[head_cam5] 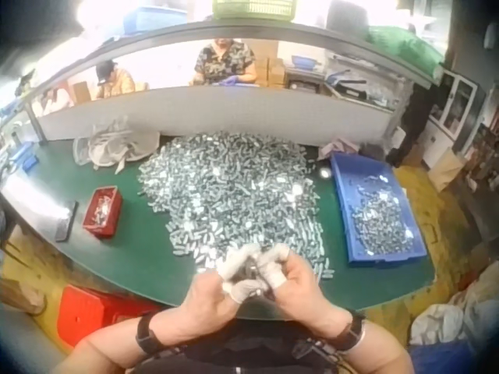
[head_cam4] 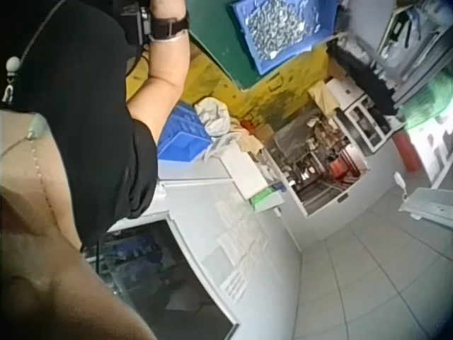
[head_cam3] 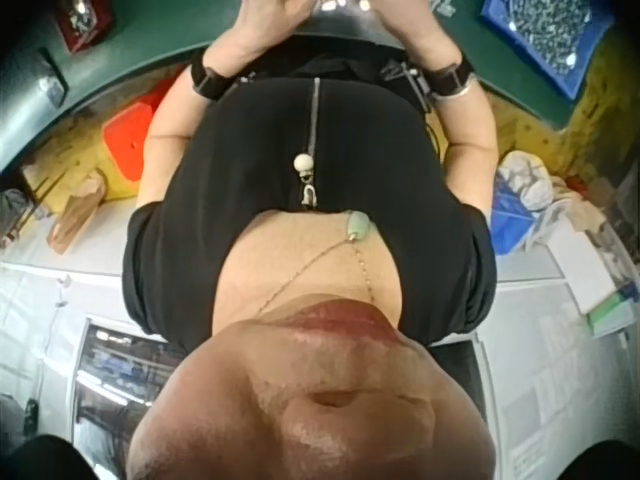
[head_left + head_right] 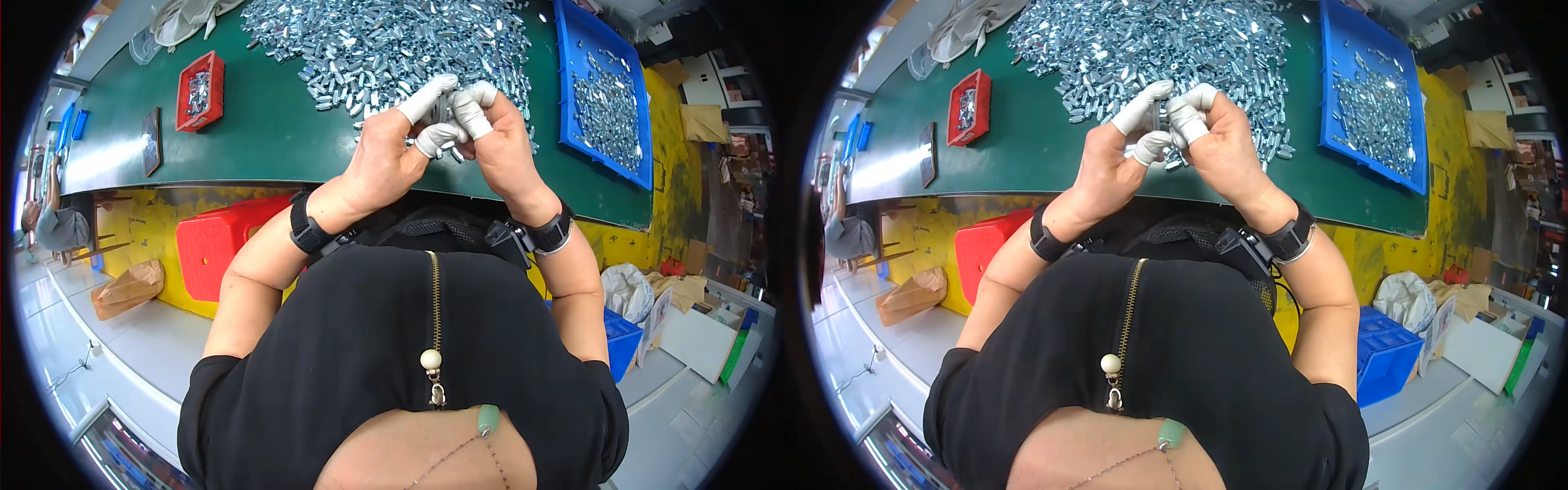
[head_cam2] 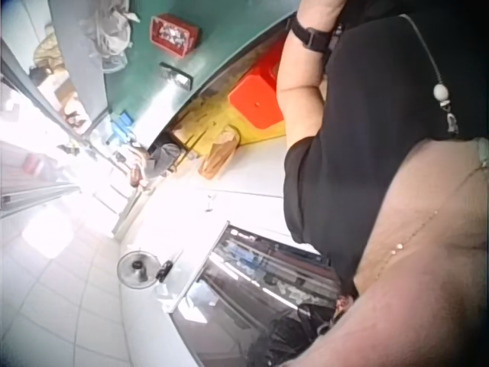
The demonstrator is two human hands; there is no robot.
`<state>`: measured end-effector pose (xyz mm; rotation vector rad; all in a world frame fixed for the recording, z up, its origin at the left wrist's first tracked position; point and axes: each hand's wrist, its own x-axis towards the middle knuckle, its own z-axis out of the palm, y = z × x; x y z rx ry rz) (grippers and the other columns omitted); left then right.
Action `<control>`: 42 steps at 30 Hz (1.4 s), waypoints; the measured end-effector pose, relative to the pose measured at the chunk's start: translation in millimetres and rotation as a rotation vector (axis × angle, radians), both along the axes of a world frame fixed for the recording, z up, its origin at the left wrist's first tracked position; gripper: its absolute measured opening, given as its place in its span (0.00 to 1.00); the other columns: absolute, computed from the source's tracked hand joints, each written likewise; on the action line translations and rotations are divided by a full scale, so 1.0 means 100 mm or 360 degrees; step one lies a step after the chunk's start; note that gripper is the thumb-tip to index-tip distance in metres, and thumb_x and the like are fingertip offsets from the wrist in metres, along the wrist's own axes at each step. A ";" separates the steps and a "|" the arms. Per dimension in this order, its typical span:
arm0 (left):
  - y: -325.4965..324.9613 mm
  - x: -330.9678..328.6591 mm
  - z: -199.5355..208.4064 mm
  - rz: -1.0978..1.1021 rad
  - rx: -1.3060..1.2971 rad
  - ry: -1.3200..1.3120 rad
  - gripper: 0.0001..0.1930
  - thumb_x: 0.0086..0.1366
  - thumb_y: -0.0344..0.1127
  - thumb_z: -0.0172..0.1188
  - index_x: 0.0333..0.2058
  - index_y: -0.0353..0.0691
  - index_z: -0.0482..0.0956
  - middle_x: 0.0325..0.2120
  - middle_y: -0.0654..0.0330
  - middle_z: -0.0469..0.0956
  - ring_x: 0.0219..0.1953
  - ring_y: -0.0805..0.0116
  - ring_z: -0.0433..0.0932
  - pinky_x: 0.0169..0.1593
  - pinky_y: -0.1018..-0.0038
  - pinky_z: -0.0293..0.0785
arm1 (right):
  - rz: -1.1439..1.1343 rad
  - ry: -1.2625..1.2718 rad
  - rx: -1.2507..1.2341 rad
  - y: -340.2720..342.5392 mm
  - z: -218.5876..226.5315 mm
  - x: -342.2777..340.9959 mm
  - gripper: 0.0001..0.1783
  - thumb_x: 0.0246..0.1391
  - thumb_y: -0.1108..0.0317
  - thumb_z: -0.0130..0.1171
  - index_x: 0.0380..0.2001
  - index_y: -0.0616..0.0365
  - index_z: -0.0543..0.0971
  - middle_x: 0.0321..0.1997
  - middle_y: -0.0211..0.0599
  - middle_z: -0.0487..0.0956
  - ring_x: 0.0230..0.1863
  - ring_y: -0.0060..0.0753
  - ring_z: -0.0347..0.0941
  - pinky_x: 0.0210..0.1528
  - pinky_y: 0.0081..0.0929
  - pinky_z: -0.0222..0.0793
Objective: Sorting and counting small metal components at a production workstation.
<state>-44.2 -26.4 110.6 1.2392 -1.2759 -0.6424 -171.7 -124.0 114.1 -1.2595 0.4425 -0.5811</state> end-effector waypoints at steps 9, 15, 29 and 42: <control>-0.12 -0.14 0.04 -0.0296 0.0301 0.0506 0.18 0.63 0.31 0.51 0.52 0.36 0.66 0.24 0.63 0.75 0.22 0.79 0.71 0.27 0.82 0.68 | -0.0226 0.0068 -0.0485 0.06 -0.04 -0.19 0.05 0.58 0.68 0.49 0.32 0.57 0.71 0.22 0.22 0.68 0.21 0.13 0.61 0.23 0.12 0.57; -0.08 0.45 -0.24 0.0045 0.0676 0.1057 0.19 0.65 0.38 0.48 0.52 0.35 0.65 0.23 0.65 0.71 0.21 0.81 0.66 0.26 0.85 0.63 | -0.0476 0.0241 -0.1552 -0.14 -0.08 -0.56 0.04 0.57 0.71 0.49 0.34 0.60 0.72 0.24 0.25 0.70 0.24 0.14 0.63 0.27 0.14 0.61; 0.14 0.58 -0.83 0.0216 0.0620 0.1008 0.19 0.60 0.30 0.54 0.50 0.34 0.65 0.22 0.61 0.76 0.18 0.83 0.66 0.21 0.85 0.61 | -0.0725 0.1193 -0.1776 -0.91 -0.41 -0.86 0.12 0.53 0.70 0.53 0.41 0.60 0.75 0.34 0.40 0.77 0.31 0.29 0.73 0.34 0.22 0.67; 0.26 0.64 -0.96 0.0185 0.0527 0.1198 0.21 0.62 0.31 0.53 0.52 0.32 0.62 0.24 0.58 0.76 0.16 0.80 0.68 0.20 0.84 0.63 | -0.0716 0.1511 -0.1215 -0.86 -0.74 -0.44 0.14 0.46 0.70 0.57 0.38 0.61 0.76 0.37 0.49 0.75 0.36 0.45 0.73 0.40 0.35 0.68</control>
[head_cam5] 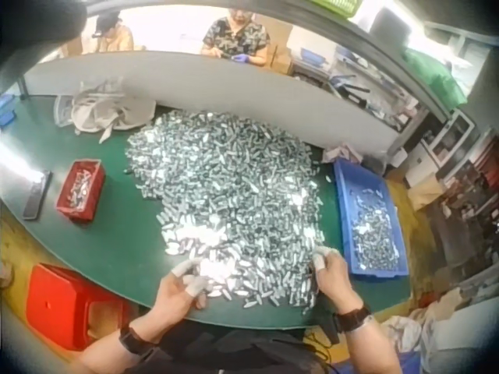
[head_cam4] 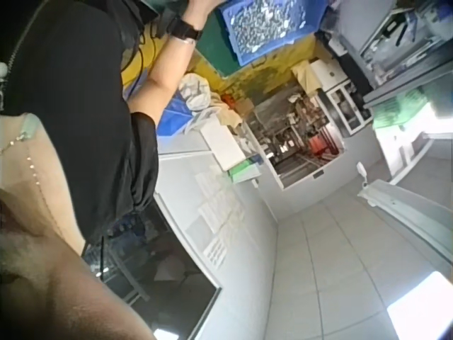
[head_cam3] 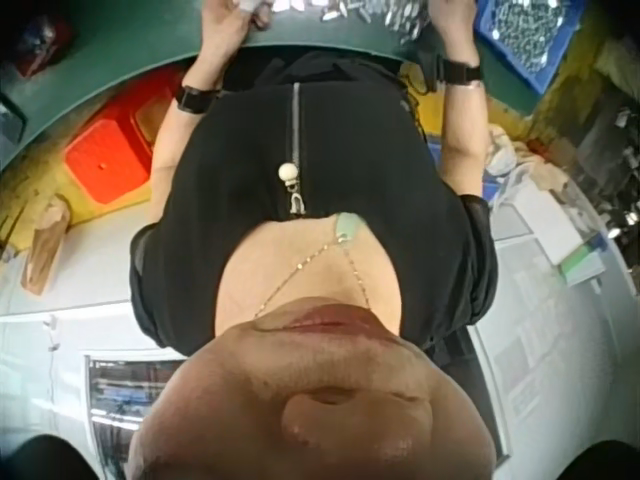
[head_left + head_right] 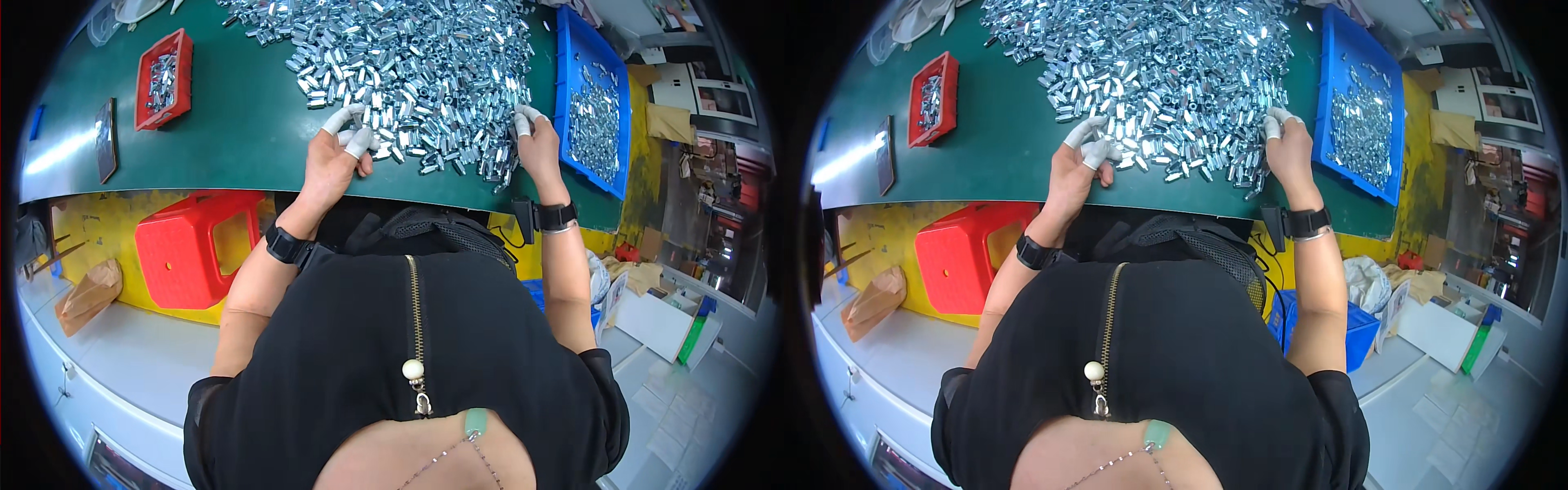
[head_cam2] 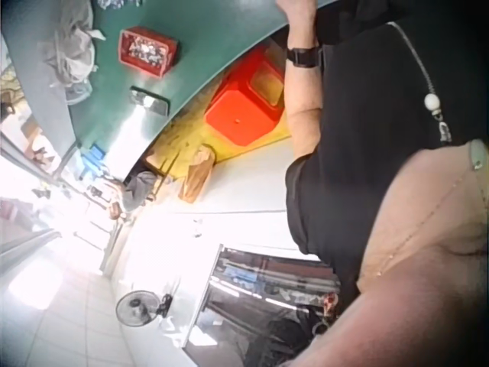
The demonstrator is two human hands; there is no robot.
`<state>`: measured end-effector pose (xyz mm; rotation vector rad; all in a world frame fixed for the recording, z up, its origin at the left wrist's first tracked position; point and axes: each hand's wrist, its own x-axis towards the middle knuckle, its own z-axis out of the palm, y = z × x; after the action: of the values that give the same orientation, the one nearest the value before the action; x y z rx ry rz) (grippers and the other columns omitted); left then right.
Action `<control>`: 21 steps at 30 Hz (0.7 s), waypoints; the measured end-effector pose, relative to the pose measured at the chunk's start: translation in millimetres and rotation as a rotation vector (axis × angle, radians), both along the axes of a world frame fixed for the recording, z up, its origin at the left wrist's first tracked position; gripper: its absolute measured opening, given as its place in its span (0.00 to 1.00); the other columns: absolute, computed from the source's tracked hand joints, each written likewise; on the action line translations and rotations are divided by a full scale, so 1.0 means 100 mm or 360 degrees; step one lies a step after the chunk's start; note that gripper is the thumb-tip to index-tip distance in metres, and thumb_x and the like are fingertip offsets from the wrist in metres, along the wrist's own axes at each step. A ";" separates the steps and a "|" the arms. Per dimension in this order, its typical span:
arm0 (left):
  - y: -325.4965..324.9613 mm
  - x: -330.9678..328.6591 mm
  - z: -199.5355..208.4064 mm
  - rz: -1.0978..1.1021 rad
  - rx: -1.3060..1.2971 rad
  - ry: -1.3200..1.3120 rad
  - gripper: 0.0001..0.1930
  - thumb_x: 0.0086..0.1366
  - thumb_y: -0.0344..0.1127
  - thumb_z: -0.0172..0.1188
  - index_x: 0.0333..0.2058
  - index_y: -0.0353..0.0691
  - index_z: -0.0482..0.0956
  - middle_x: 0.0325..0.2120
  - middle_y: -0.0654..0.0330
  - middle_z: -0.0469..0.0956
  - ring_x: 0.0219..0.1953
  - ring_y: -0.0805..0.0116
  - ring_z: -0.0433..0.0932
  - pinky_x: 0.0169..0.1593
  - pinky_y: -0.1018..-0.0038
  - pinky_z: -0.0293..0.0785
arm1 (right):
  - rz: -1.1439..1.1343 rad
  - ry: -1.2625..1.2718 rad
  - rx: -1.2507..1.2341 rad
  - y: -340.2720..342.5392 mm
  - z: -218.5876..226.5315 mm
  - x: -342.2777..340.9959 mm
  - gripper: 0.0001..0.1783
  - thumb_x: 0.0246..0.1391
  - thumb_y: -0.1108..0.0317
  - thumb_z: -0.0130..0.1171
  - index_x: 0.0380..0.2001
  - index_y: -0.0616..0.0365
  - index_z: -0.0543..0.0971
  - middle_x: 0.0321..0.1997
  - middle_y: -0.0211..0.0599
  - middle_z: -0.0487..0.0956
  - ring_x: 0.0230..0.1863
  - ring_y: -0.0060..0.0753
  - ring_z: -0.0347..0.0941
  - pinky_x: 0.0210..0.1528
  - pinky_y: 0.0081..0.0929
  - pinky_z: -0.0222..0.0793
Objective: Sorting and counting small metal components at a production workstation.
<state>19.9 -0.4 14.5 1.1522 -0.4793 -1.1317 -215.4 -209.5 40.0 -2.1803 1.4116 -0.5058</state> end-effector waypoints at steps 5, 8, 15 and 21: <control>0.01 -0.01 0.00 -0.0017 0.0015 -0.0086 0.21 0.62 0.32 0.52 0.53 0.32 0.61 0.25 0.57 0.75 0.17 0.79 0.69 0.21 0.84 0.64 | 0.0188 0.0146 -0.0107 0.20 0.05 -0.07 0.13 0.47 0.70 0.56 0.39 0.59 0.76 0.37 0.49 0.75 0.35 0.45 0.73 0.39 0.33 0.68; -0.03 0.00 0.04 -0.0074 -0.0038 -0.0148 0.21 0.63 0.34 0.51 0.53 0.32 0.60 0.26 0.57 0.76 0.18 0.79 0.68 0.22 0.84 0.64 | 0.0184 0.0234 -0.0109 0.19 0.04 -0.05 0.13 0.48 0.70 0.55 0.40 0.58 0.75 0.35 0.46 0.76 0.33 0.40 0.73 0.38 0.31 0.69; -0.05 -0.25 0.27 -0.0242 -0.0120 -0.0240 0.18 0.66 0.39 0.46 0.49 0.31 0.63 0.25 0.57 0.74 0.17 0.77 0.67 0.21 0.84 0.62 | 0.0634 -0.0864 0.0201 0.68 0.54 0.48 0.11 0.52 0.74 0.51 0.39 0.56 0.76 0.35 0.40 0.77 0.38 0.35 0.74 0.40 0.26 0.67; -0.17 -0.56 0.49 -0.0566 -0.0249 0.0302 0.20 0.67 0.47 0.43 0.43 0.31 0.66 0.26 0.56 0.74 0.19 0.75 0.69 0.23 0.82 0.65 | 0.0820 -0.1003 0.0083 0.90 0.56 0.49 0.06 0.45 0.70 0.58 0.29 0.58 0.76 0.28 0.42 0.75 0.32 0.46 0.71 0.34 0.35 0.67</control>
<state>-36.4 -17.5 63.8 0.8324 -0.6287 -1.4675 -166.8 -119.0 96.2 -1.9772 0.5049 -0.8418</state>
